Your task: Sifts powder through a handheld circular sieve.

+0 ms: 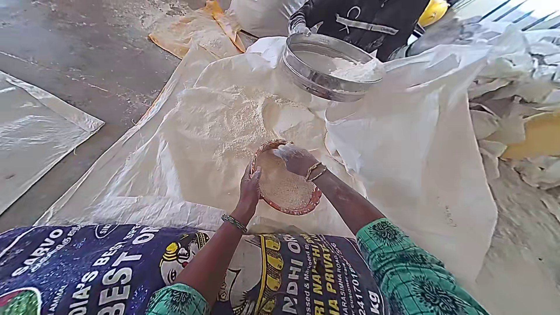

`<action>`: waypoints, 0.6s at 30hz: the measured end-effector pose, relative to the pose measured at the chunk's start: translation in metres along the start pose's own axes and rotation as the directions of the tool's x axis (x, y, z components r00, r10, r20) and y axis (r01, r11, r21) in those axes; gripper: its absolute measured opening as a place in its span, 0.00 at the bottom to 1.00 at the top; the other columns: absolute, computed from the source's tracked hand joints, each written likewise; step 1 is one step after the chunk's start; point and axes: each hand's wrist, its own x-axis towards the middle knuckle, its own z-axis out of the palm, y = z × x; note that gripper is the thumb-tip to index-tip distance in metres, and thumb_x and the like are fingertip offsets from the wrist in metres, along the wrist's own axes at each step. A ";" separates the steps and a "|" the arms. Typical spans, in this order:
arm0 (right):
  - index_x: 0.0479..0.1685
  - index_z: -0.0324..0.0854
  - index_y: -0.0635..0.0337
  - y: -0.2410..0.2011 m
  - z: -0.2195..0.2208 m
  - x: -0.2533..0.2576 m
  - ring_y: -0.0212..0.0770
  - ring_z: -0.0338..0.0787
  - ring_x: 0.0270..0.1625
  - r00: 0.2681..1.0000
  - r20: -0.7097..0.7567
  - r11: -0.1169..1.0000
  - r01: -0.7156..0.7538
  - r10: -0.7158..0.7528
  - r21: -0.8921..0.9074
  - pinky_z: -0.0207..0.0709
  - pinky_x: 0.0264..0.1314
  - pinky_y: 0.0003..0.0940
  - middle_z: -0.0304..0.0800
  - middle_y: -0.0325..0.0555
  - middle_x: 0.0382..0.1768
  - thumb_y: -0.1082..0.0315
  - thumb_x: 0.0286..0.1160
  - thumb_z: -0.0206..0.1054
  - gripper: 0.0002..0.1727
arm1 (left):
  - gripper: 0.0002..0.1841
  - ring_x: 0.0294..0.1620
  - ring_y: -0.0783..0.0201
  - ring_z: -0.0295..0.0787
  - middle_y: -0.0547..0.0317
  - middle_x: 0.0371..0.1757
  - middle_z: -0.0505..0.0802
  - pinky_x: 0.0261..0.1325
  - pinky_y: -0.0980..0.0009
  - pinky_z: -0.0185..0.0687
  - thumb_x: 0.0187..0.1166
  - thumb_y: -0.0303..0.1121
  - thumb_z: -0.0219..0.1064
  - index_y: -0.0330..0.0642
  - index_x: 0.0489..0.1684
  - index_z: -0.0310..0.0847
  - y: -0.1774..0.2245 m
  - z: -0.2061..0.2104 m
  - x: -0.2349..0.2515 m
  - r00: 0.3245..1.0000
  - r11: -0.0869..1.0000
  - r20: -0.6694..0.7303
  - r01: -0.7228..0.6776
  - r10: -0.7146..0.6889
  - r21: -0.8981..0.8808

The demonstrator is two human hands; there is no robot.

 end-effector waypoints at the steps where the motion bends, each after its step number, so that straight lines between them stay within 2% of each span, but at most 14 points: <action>1: 0.81 0.75 0.59 0.005 0.001 0.002 0.64 0.78 0.77 0.995 0.078 0.997 -0.069 0.068 0.019 0.69 0.77 0.60 0.81 0.63 0.72 0.77 0.85 0.53 0.25 | 0.28 0.80 0.54 0.69 0.38 0.87 0.66 0.75 0.56 0.69 0.93 0.34 0.48 0.37 0.91 0.52 0.001 0.000 0.000 1.000 1.000 -0.016 0.018 -0.019 -0.007; 4: 0.84 0.66 0.68 0.016 0.005 -0.007 0.65 0.74 0.81 0.952 0.225 0.968 -0.233 0.209 0.088 0.64 0.83 0.60 0.75 0.69 0.77 0.72 0.89 0.50 0.25 | 0.27 0.82 0.53 0.68 0.38 0.87 0.66 0.77 0.55 0.67 0.93 0.34 0.48 0.36 0.90 0.54 0.001 0.003 0.004 0.999 0.999 -0.041 0.029 -0.031 -0.037; 6: 0.87 0.60 0.70 0.015 0.012 -0.019 0.66 0.71 0.84 0.928 0.268 0.943 -0.304 0.259 0.139 0.61 0.85 0.60 0.71 0.72 0.79 0.69 0.91 0.49 0.27 | 0.27 0.79 0.51 0.70 0.38 0.85 0.68 0.73 0.52 0.71 0.93 0.34 0.48 0.36 0.89 0.55 0.000 0.006 0.005 0.996 0.998 -0.068 0.047 -0.050 -0.048; 9: 0.90 0.52 0.74 -0.001 0.021 -0.041 0.66 0.67 0.87 0.937 0.287 0.907 -0.287 0.199 0.308 0.56 0.89 0.57 0.66 0.75 0.83 0.66 0.94 0.46 0.30 | 0.27 0.78 0.49 0.72 0.37 0.84 0.69 0.71 0.49 0.73 0.93 0.36 0.47 0.38 0.90 0.55 -0.004 0.003 0.007 0.993 0.996 -0.082 0.082 -0.084 -0.034; 12: 0.89 0.58 0.68 -0.015 0.027 -0.056 0.56 0.69 0.87 0.993 0.111 0.797 -0.107 0.050 0.595 0.57 0.90 0.49 0.67 0.66 0.85 0.70 0.90 0.46 0.28 | 0.28 0.78 0.48 0.72 0.37 0.84 0.69 0.70 0.49 0.74 0.92 0.35 0.50 0.38 0.90 0.55 -0.005 -0.001 0.010 0.998 0.998 -0.048 0.049 -0.047 0.038; 14: 0.83 0.68 0.66 -0.015 0.014 -0.065 0.55 0.75 0.83 1.000 0.008 0.785 -0.025 0.026 0.619 0.64 0.86 0.49 0.74 0.64 0.80 0.72 0.87 0.50 0.26 | 0.28 0.80 0.51 0.70 0.37 0.86 0.68 0.75 0.52 0.70 0.92 0.34 0.50 0.37 0.90 0.54 -0.002 -0.002 0.008 0.999 0.999 -0.036 0.025 -0.024 0.037; 16: 0.73 0.78 0.71 -0.005 0.005 -0.078 0.62 0.79 0.76 0.997 0.056 0.834 0.016 -0.056 0.552 0.66 0.81 0.54 0.80 0.70 0.71 0.75 0.85 0.52 0.21 | 0.27 0.79 0.52 0.71 0.38 0.85 0.69 0.74 0.54 0.71 0.92 0.34 0.50 0.37 0.90 0.54 0.000 -0.004 0.007 0.999 1.000 -0.042 0.010 -0.009 0.025; 18: 0.65 0.82 0.76 -0.010 0.012 -0.087 0.64 0.82 0.72 0.971 0.165 0.850 0.062 -0.172 0.523 0.67 0.78 0.56 0.84 0.73 0.65 0.79 0.84 0.51 0.19 | 0.27 0.79 0.53 0.71 0.37 0.85 0.68 0.75 0.55 0.70 0.92 0.33 0.49 0.36 0.90 0.55 0.002 -0.004 0.007 0.999 1.000 -0.043 0.003 -0.002 0.019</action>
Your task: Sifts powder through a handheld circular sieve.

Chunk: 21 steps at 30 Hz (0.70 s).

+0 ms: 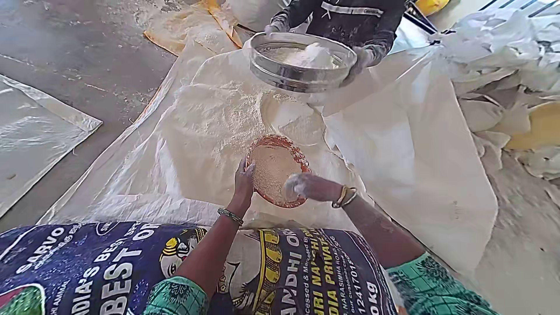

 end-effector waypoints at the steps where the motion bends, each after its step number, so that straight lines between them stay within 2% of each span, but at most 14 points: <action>1: 0.66 0.80 0.77 -0.005 0.011 0.001 0.66 0.80 0.74 0.999 0.048 1.000 -0.004 0.005 -0.026 0.64 0.81 0.57 0.83 0.74 0.67 0.79 0.84 0.51 0.19 | 0.27 0.79 0.53 0.71 0.37 0.85 0.69 0.75 0.55 0.70 0.92 0.33 0.49 0.35 0.89 0.55 -0.001 0.001 0.000 1.000 1.000 0.004 -0.004 0.004 -0.001; 3: 0.71 0.76 0.78 -0.015 0.025 0.010 0.68 0.75 0.79 0.999 0.040 0.995 -0.021 0.026 -0.099 0.60 0.86 0.56 0.79 0.76 0.70 0.79 0.86 0.50 0.20 | 0.27 0.79 0.53 0.71 0.37 0.85 0.68 0.76 0.56 0.69 0.92 0.32 0.49 0.35 0.89 0.55 -0.005 0.006 0.001 0.999 1.000 0.028 -0.015 0.016 -0.010; 4: 0.71 0.77 0.78 -0.015 0.024 0.015 0.69 0.76 0.78 0.999 -0.040 0.996 -0.008 0.004 -0.094 0.61 0.85 0.56 0.79 0.77 0.70 0.80 0.85 0.50 0.21 | 0.27 0.79 0.54 0.71 0.38 0.85 0.69 0.75 0.57 0.69 0.92 0.32 0.49 0.36 0.90 0.54 -0.005 0.007 0.001 0.999 1.000 0.028 -0.017 0.017 -0.022; 8: 0.61 0.89 0.64 0.015 0.007 0.016 0.53 0.84 0.74 0.919 -0.395 0.998 0.024 -0.003 0.050 0.72 0.79 0.49 0.88 0.60 0.67 0.77 0.79 0.58 0.18 | 0.27 0.73 0.56 0.77 0.37 0.81 0.73 0.70 0.59 0.75 0.93 0.34 0.49 0.37 0.89 0.55 0.002 -0.002 -0.001 1.000 0.997 -0.016 0.005 -0.006 -0.077; 9: 0.60 0.90 0.63 0.025 0.012 0.010 0.53 0.86 0.72 0.844 -0.536 0.998 0.018 0.016 0.058 0.75 0.76 0.50 0.90 0.58 0.66 0.74 0.77 0.61 0.17 | 0.26 0.71 0.55 0.78 0.37 0.80 0.74 0.68 0.59 0.77 0.93 0.34 0.50 0.38 0.89 0.56 0.005 -0.003 0.000 0.999 0.996 -0.029 0.015 -0.018 -0.083; 10: 0.61 0.89 0.64 0.037 0.021 0.006 0.55 0.86 0.72 0.732 -0.679 0.998 -0.006 0.050 0.067 0.75 0.75 0.52 0.89 0.58 0.67 0.71 0.76 0.64 0.17 | 0.26 0.70 0.55 0.78 0.38 0.80 0.74 0.67 0.58 0.77 0.92 0.34 0.50 0.38 0.89 0.56 0.008 -0.003 0.001 0.999 0.996 -0.028 0.024 -0.026 -0.083; 11: 0.65 0.86 0.67 0.051 0.032 0.004 0.59 0.84 0.74 0.611 -0.785 0.993 -0.024 0.104 0.112 0.73 0.77 0.55 0.87 0.62 0.69 0.68 0.74 0.67 0.21 | 0.26 0.72 0.55 0.77 0.38 0.81 0.73 0.68 0.58 0.76 0.92 0.34 0.50 0.38 0.89 0.57 0.010 -0.002 0.001 1.000 0.997 -0.007 0.028 -0.028 -0.079; 12: 0.72 0.79 0.71 0.066 0.043 0.002 0.60 0.78 0.80 0.537 -0.821 0.976 -0.013 0.191 0.219 0.68 0.82 0.54 0.81 0.66 0.74 0.65 0.72 0.68 0.28 | 0.27 0.74 0.56 0.75 0.39 0.82 0.72 0.71 0.59 0.73 0.92 0.34 0.50 0.38 0.89 0.56 0.010 -0.001 0.001 0.999 0.997 0.031 0.033 -0.031 -0.075; 13: 0.81 0.69 0.73 0.076 0.056 0.001 0.55 0.73 0.84 0.507 -0.802 0.920 0.041 0.316 0.389 0.64 0.86 0.46 0.74 0.66 0.80 0.63 0.73 0.68 0.36 | 0.27 0.74 0.57 0.75 0.39 0.82 0.72 0.72 0.60 0.73 0.92 0.34 0.50 0.38 0.89 0.57 0.010 0.001 0.001 0.997 0.997 0.073 0.042 -0.037 -0.059; 14: 0.87 0.60 0.72 0.080 0.069 0.001 0.47 0.70 0.86 0.499 -0.745 0.811 0.132 0.442 0.570 0.63 0.87 0.37 0.68 0.65 0.84 0.64 0.76 0.66 0.39 | 0.27 0.71 0.57 0.78 0.40 0.80 0.74 0.68 0.60 0.76 0.91 0.34 0.51 0.39 0.89 0.57 0.009 0.003 0.000 0.993 0.998 0.105 0.060 -0.056 -0.034; 16: 0.86 0.60 0.71 0.076 0.093 0.005 0.37 0.76 0.77 0.466 -0.618 0.538 0.309 0.634 0.785 0.69 0.77 0.29 0.70 0.61 0.82 0.69 0.86 0.56 0.30 | 0.31 0.64 0.55 0.83 0.40 0.78 0.76 0.57 0.58 0.83 0.89 0.36 0.57 0.47 0.91 0.54 0.004 0.005 -0.003 0.985 0.994 0.137 0.108 -0.107 0.001; 18: 0.83 0.62 0.72 0.068 0.107 0.013 0.35 0.78 0.72 0.432 -0.536 0.355 0.432 0.726 0.829 0.72 0.72 0.26 0.71 0.60 0.80 0.72 0.88 0.50 0.26 | 0.41 0.74 0.50 0.77 0.41 0.87 0.65 0.63 0.52 0.81 0.85 0.37 0.63 0.56 0.96 0.39 -0.006 0.003 -0.004 0.976 0.989 0.163 0.146 -0.146 0.013; 19: 0.83 0.62 0.73 0.067 0.109 0.018 0.34 0.78 0.73 0.422 -0.525 0.322 0.464 0.739 0.825 0.71 0.73 0.25 0.71 0.60 0.80 0.73 0.87 0.49 0.26 | 0.47 0.81 0.48 0.70 0.42 0.91 0.57 0.70 0.50 0.77 0.82 0.37 0.65 0.56 0.96 0.30 -0.010 0.002 -0.003 0.970 0.988 0.189 0.145 -0.151 0.047; 21: 0.82 0.64 0.76 0.075 0.114 0.023 0.34 0.78 0.72 0.392 -0.517 0.311 0.479 0.761 0.821 0.70 0.73 0.25 0.72 0.62 0.79 0.73 0.88 0.49 0.25 | 0.53 0.81 0.47 0.70 0.36 0.90 0.58 0.73 0.51 0.76 0.77 0.33 0.71 0.49 0.95 0.26 -0.016 0.006 -0.009 0.957 0.979 0.241 0.122 -0.160 0.163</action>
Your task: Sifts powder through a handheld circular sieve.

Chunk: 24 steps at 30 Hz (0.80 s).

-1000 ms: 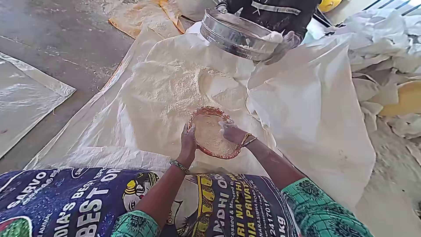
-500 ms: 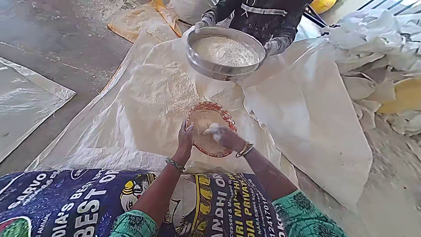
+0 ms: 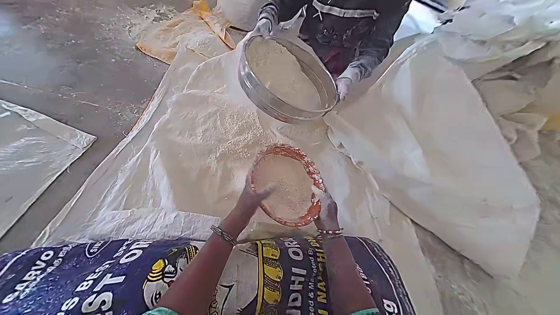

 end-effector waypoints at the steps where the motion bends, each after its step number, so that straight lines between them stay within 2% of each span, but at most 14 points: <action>1: 0.81 0.64 0.76 0.004 -0.002 0.003 0.34 0.78 0.72 1.000 -0.016 1.000 -0.008 0.008 0.001 0.70 0.73 0.26 0.73 0.61 0.79 0.73 0.89 0.48 0.25 | 0.55 0.77 0.48 0.75 0.34 0.87 0.61 0.68 0.53 0.81 0.75 0.31 0.73 0.46 0.95 0.25 -0.003 0.004 -0.001 1.000 0.998 0.024 -0.001 -0.001 0.060; 3: 0.82 0.63 0.75 0.008 -0.001 0.002 0.34 0.79 0.68 1.000 0.018 1.000 -0.010 0.010 -0.027 0.72 0.70 0.28 0.74 0.60 0.75 0.72 0.86 0.51 0.27 | 0.49 0.67 0.53 0.83 0.35 0.79 0.72 0.60 0.58 0.86 0.76 0.27 0.70 0.42 0.94 0.34 -0.007 0.008 -0.001 0.999 0.997 -0.055 0.005 -0.001 0.081; 5: 0.88 0.55 0.72 0.005 0.006 -0.007 0.38 0.78 0.75 0.986 0.166 0.999 -0.001 0.006 -0.036 0.74 0.75 0.31 0.69 0.63 0.81 0.70 0.82 0.55 0.34 | 0.34 0.58 0.60 0.86 0.41 0.69 0.82 0.57 0.63 0.85 0.85 0.30 0.62 0.37 0.89 0.50 0.001 -0.001 0.005 0.971 1.000 -0.238 -0.017 0.016 -0.002; 6: 0.87 0.54 0.71 0.007 0.008 -0.010 0.35 0.82 0.69 0.977 0.214 0.999 -0.005 0.014 -0.041 0.80 0.67 0.29 0.73 0.60 0.75 0.70 0.79 0.58 0.35 | 0.29 0.58 0.63 0.86 0.44 0.67 0.83 0.58 0.66 0.85 0.88 0.33 0.58 0.37 0.87 0.54 0.004 -0.008 0.007 0.960 0.999 -0.277 -0.037 0.032 -0.012; 8: 0.79 0.61 0.75 0.010 0.000 0.002 0.32 0.86 0.53 0.977 0.215 0.999 0.006 0.005 -0.051 0.84 0.52 0.28 0.81 0.56 0.60 0.72 0.77 0.61 0.31 | 0.32 0.65 0.64 0.82 0.43 0.74 0.78 0.66 0.66 0.81 0.89 0.35 0.56 0.36 0.90 0.48 0.007 -0.012 0.003 0.980 0.995 -0.191 -0.032 0.049 0.093; 9: 0.77 0.64 0.75 0.011 -0.005 0.010 0.31 0.86 0.52 0.983 0.185 0.998 0.009 0.002 -0.058 0.82 0.53 0.27 0.82 0.55 0.59 0.73 0.79 0.61 0.27 | 0.36 0.63 0.61 0.84 0.39 0.74 0.78 0.63 0.64 0.83 0.86 0.33 0.59 0.35 0.91 0.43 0.004 -0.008 -0.001 0.990 0.986 -0.142 -0.004 0.028 0.166; 11: 0.83 0.60 0.73 0.007 -0.013 0.018 0.34 0.80 0.69 0.988 0.149 0.999 -0.025 0.029 -0.030 0.75 0.71 0.28 0.76 0.59 0.74 0.73 0.83 0.57 0.29 | 0.38 0.56 0.60 0.89 0.38 0.69 0.79 0.53 0.64 0.89 0.85 0.29 0.61 0.35 0.90 0.40 0.000 0.001 -0.005 0.995 0.970 -0.089 0.053 -0.033 0.235; 13: 0.87 0.55 0.73 0.004 -0.003 0.007 0.36 0.77 0.77 0.977 0.212 0.999 -0.032 0.035 -0.022 0.72 0.78 0.30 0.71 0.62 0.80 0.71 0.83 0.57 0.34 | 0.29 0.54 0.63 0.88 0.43 0.64 0.84 0.53 0.66 0.87 0.88 0.32 0.57 0.34 0.86 0.53 -0.005 -0.007 0.005 0.972 0.985 -0.234 0.033 0.009 0.172; 15: 0.89 0.50 0.73 0.005 0.007 -0.006 0.33 0.78 0.74 0.951 0.306 0.999 -0.036 0.046 -0.039 0.74 0.73 0.26 0.70 0.62 0.79 0.68 0.81 0.57 0.37 | 0.25 0.63 0.65 0.83 0.44 0.69 0.82 0.64 0.67 0.80 0.90 0.35 0.53 0.33 0.83 0.60 -0.008 -0.020 0.015 0.932 0.995 -0.355 -0.037 0.068 0.095; 17: 0.85 0.58 0.74 0.006 0.000 0.004 0.36 0.80 0.73 0.973 0.226 0.998 -0.028 0.040 -0.057 0.75 0.74 0.29 0.74 0.63 0.77 0.71 0.84 0.56 0.31 | 0.33 0.68 0.59 0.80 0.39 0.76 0.77 0.68 0.61 0.79 0.86 0.35 0.58 0.33 0.88 0.51 -0.012 -0.016 0.011 0.970 0.977 -0.233 -0.024 0.075 0.214; 19: 0.83 0.63 0.73 0.005 -0.011 0.018 0.39 0.76 0.77 0.993 0.097 0.997 -0.065 0.070 -0.047 0.69 0.79 0.32 0.72 0.62 0.80 0.72 0.88 0.53 0.27 | 0.41 0.58 0.56 0.89 0.36 0.74 0.77 0.53 0.61 0.90 0.81 0.29 0.64 0.35 0.91 0.40 -0.013 0.000 0.005 0.995 0.968 -0.100 0.015 0.011 0.252; 20: 0.84 0.62 0.73 0.004 -0.013 0.017 0.40 0.75 0.80 0.995 0.080 0.996 -0.062 0.066 -0.058 0.67 0.81 0.33 0.70 0.63 0.82 0.72 0.87 0.54 0.27 | 0.40 0.54 0.55 0.90 0.36 0.72 0.78 0.48 0.60 0.91 0.81 0.27 0.63 0.37 0.91 0.41 -0.013 0.002 0.004 0.995 0.979 -0.105 0.023 -0.002 0.201; 22: 0.87 0.54 0.76 0.002 0.002 0.002 0.41 0.72 0.82 0.986 0.168 0.995 0.036 -0.020 -0.093 0.66 0.83 0.32 0.67 0.67 0.83 0.72 0.84 0.55 0.33 | 0.27 0.52 0.60 0.87 0.42 0.63 0.83 0.51 0.63 0.86 0.86 0.32 0.56 0.34 0.83 0.58 -0.015 -0.007 0.009 0.957 0.995 -0.285 -0.021 0.047 0.095; 24: 0.87 0.53 0.76 0.007 0.010 -0.009 0.41 0.73 0.82 0.977 0.201 0.991 0.090 -0.070 -0.095 0.68 0.82 0.31 0.67 0.67 0.82 0.70 0.80 0.56 0.36 | 0.22 0.59 0.60 0.83 0.42 0.65 0.83 0.61 0.62 0.80 0.90 0.35 0.49 0.31 0.77 0.66 -0.020 -0.013 0.009 0.928 0.997 -0.364 -0.076 0.077 0.017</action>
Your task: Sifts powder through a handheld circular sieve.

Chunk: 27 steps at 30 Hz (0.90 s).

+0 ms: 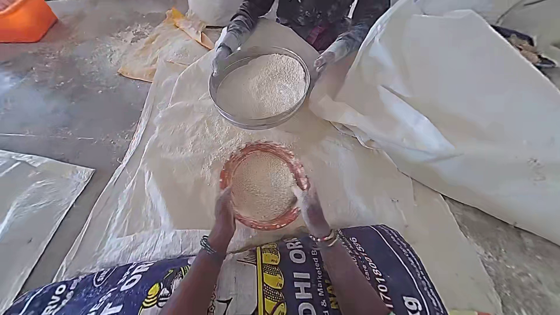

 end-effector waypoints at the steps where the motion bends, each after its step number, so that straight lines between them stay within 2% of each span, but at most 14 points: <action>1: 0.87 0.55 0.76 0.002 -0.005 0.003 0.42 0.74 0.80 1.000 -0.018 1.000 -0.008 0.008 -0.001 0.69 0.81 0.31 0.68 0.67 0.81 0.70 0.82 0.55 0.34 | 0.27 0.62 0.59 0.82 0.40 0.71 0.80 0.63 0.61 0.80 0.89 0.36 0.49 0.33 0.85 0.57 0.001 0.002 -0.007 0.997 1.000 0.071 0.023 -0.024 0.014; 3: 0.87 0.54 0.75 0.004 -0.018 0.013 0.43 0.74 0.79 0.996 -0.058 0.997 -0.073 0.073 0.015 0.69 0.79 0.32 0.66 0.68 0.82 0.72 0.85 0.54 0.32 | 0.37 0.56 0.57 0.88 0.37 0.72 0.78 0.52 0.62 0.88 0.87 0.35 0.55 0.42 0.93 0.37 0.006 0.013 -0.017 0.974 0.996 0.207 0.086 -0.090 0.030; 4: 0.88 0.53 0.75 0.002 -0.021 0.014 0.43 0.73 0.80 0.995 -0.068 0.997 -0.079 0.079 0.003 0.68 0.80 0.32 0.65 0.68 0.83 0.72 0.84 0.55 0.33 | 0.39 0.52 0.55 0.90 0.36 0.71 0.78 0.47 0.62 0.90 0.86 0.33 0.58 0.45 0.93 0.34 0.007 0.018 -0.019 0.970 0.992 0.211 0.124 -0.118 -0.012; 5: 0.88 0.51 0.76 0.000 -0.018 0.012 0.45 0.72 0.82 0.996 -0.067 0.997 -0.065 0.063 -0.032 0.67 0.82 0.33 0.63 0.69 0.84 0.72 0.81 0.56 0.36 | 0.39 0.53 0.54 0.89 0.36 0.71 0.78 0.48 0.61 0.88 0.86 0.31 0.59 0.46 0.93 0.36 0.008 0.018 -0.020 0.973 0.985 0.176 0.162 -0.149 -0.063; 7: 0.91 0.44 0.75 -0.007 -0.010 0.003 0.52 0.61 0.90 0.999 -0.036 0.986 -0.006 0.000 -0.168 0.57 0.90 0.38 0.53 0.72 0.89 0.71 0.79 0.59 0.42 | 0.39 0.66 0.51 0.79 0.36 0.80 0.71 0.59 0.58 0.81 0.83 0.26 0.57 0.46 0.94 0.39 0.007 0.014 -0.018 0.983 0.979 0.104 0.162 -0.149 -0.126; 9: 0.92 0.41 0.75 -0.014 -0.009 -0.002 0.63 0.56 0.92 0.983 0.021 0.885 0.176 -0.185 -0.432 0.54 0.93 0.50 0.48 0.75 0.90 0.68 0.73 0.67 0.50 | 0.38 0.80 0.52 0.68 0.38 0.89 0.60 0.74 0.57 0.71 0.86 0.28 0.53 0.45 0.95 0.36 0.011 0.011 -0.015 0.992 0.992 0.109 0.076 -0.064 -0.105; 11: 0.87 0.55 0.78 -0.028 -0.011 -0.003 0.67 0.66 0.87 0.917 0.135 0.708 0.377 -0.374 -0.597 0.63 0.88 0.55 0.62 0.75 0.85 0.62 0.68 0.73 0.48 | 0.34 0.88 0.54 0.58 0.38 0.92 0.55 0.85 0.61 0.56 0.89 0.28 0.49 0.40 0.95 0.37 0.014 0.011 -0.011 0.991 0.995 0.121 -0.040 0.051 -0.087; 13: 0.86 0.63 0.72 -0.051 -0.010 0.004 0.59 0.72 0.86 0.898 0.337 0.636 0.438 -0.282 -0.635 0.66 0.87 0.50 0.70 0.66 0.83 0.57 0.71 0.72 0.44 | 0.33 0.90 0.56 0.56 0.37 0.92 0.55 0.87 0.64 0.53 0.90 0.28 0.47 0.36 0.94 0.39 0.015 0.012 -0.010 0.987 0.990 0.121 -0.093 0.106 -0.102; 16: 0.93 0.47 0.70 -0.074 0.012 0.039 0.54 0.58 0.93 0.872 0.482 0.644 0.323 0.082 -0.694 0.49 0.95 0.45 0.55 0.66 0.91 0.54 0.78 0.70 0.50 | 0.32 0.88 0.56 0.58 0.38 0.92 0.55 0.84 0.62 0.57 0.90 0.29 0.46 0.37 0.94 0.38 0.020 0.013 -0.013 0.984 0.986 0.151 -0.071 0.093 -0.149; 18: 0.93 0.48 0.69 -0.074 0.034 0.059 0.53 0.57 0.93 0.843 0.530 0.719 0.312 0.092 -0.621 0.49 0.95 0.43 0.55 0.66 0.91 0.56 0.81 0.67 0.46 | 0.34 0.83 0.58 0.65 0.38 0.90 0.59 0.78 0.62 0.67 0.87 0.28 0.49 0.38 0.94 0.40 0.020 0.013 -0.014 0.975 0.982 0.194 -0.075 0.108 -0.174; 21: 0.88 0.61 0.69 -0.081 0.077 0.045 0.53 0.60 0.92 0.761 0.647 0.760 0.394 0.045 -0.516 0.50 0.94 0.42 0.60 0.66 0.89 0.63 0.85 0.61 0.34 | 0.34 0.73 0.58 0.75 0.39 0.85 0.67 0.65 0.61 0.78 0.87 0.33 0.51 0.44 0.94 0.41 0.021 0.009 -0.013 0.970 0.976 0.228 -0.031 0.081 -0.218; 23: 0.82 0.70 0.70 -0.084 0.092 0.019 0.54 0.67 0.89 0.695 0.717 0.664 0.513 0.051 -0.544 0.53 0.93 0.41 0.69 0.66 0.84 0.64 0.87 0.57 0.28 | 0.33 0.73 0.61 0.75 0.40 0.85 0.67 0.68 0.64 0.76 0.89 0.33 0.49 0.42 0.94 0.41 0.024 0.004 -0.013 0.970 0.971 0.217 -0.055 0.107 -0.234; 25: 0.72 0.80 0.72 -0.088 0.086 0.001 0.56 0.80 0.79 0.639 0.766 0.562 0.609 0.071 -0.560 0.64 0.86 0.46 0.83 0.66 0.72 0.66 0.88 0.56 0.23 | 0.32 0.73 0.61 0.75 0.37 0.83 0.69 0.70 0.66 0.74 0.90 0.32 0.48 0.38 0.93 0.42 0.027 0.001 -0.014 0.973 0.974 0.192 -0.087 0.128 -0.211; 27: 0.64 0.84 0.73 -0.097 0.069 -0.002 0.61 0.84 0.72 0.643 0.758 0.482 0.633 0.109 -0.606 0.68 0.81 0.52 0.88 0.68 0.64 0.71 0.86 0.57 0.18 | 0.31 0.74 0.58 0.74 0.36 0.85 0.67 0.71 0.63 0.73 0.91 0.31 0.46 0.39 0.94 0.41 0.031 0.003 -0.017 0.975 0.982 0.193 -0.074 0.107 -0.171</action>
